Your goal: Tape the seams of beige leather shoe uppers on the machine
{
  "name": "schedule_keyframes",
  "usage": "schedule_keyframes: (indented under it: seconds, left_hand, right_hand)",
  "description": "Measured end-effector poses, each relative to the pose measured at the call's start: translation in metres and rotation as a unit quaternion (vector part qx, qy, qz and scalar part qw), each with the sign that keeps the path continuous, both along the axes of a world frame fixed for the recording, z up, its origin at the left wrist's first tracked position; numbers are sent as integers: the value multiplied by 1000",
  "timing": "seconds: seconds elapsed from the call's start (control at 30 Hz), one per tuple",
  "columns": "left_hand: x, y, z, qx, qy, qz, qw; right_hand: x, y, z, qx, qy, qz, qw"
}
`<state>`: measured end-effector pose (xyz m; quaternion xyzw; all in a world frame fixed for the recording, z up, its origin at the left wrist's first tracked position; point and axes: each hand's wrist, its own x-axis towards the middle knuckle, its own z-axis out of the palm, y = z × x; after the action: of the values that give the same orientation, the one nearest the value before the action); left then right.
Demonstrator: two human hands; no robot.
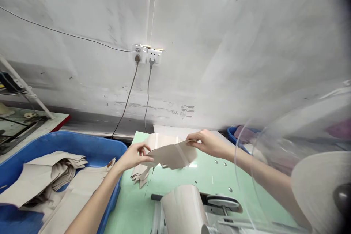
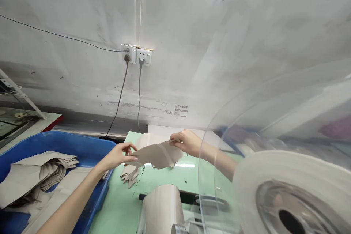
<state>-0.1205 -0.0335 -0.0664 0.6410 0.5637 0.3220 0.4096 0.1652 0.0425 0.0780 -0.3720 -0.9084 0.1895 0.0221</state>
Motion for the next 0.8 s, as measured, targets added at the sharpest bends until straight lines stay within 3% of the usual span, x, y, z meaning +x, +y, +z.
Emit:
schedule_keyframes:
  seconds: [0.07, 0.13, 0.2, 0.27, 0.37, 0.5, 0.57, 0.67, 0.73, 0.8]
  left_hand:
    - [-15, -11, -59, -26, -32, 70, 997]
    - [-18, -14, -114, -38, 27, 159, 986]
    - [-10, -13, -149, -41, 92, 192, 976]
    - [0, -14, -165, -38, 118, 186, 975]
    - [9, -29, -168, 2, 165, 133, 977]
    - [9, -58, -164, 24, 220, 26, 975]
    - [10, -56, -152, 17, 136, 60, 989]
    - [17, -29, -116, 23, -101, 114, 988]
    - [21, -8, -90, 7, -245, 62, 968]
    - [20, 2, -72, -36, -306, -20, 951]
  right_hand:
    - [5, 1, 8, -22, 7, -12, 1000]
    - [12, 2, 15, -31, 16, -19, 999]
    - [17, 2, 23, -34, 21, -25, 999]
    - [20, 1, 31, -38, 28, -39, 998]
    - [17, -3, 45, -63, 82, -72, 992]
    - [-1, -12, 55, -197, 209, -103, 952]
    - [-14, -17, 54, -259, 254, -99, 927]
    - [-33, -21, 50, -318, 297, -76, 897]
    - [-42, -19, 47, -352, 319, -66, 877]
    - [-46, -13, 44, -371, 343, -67, 860]
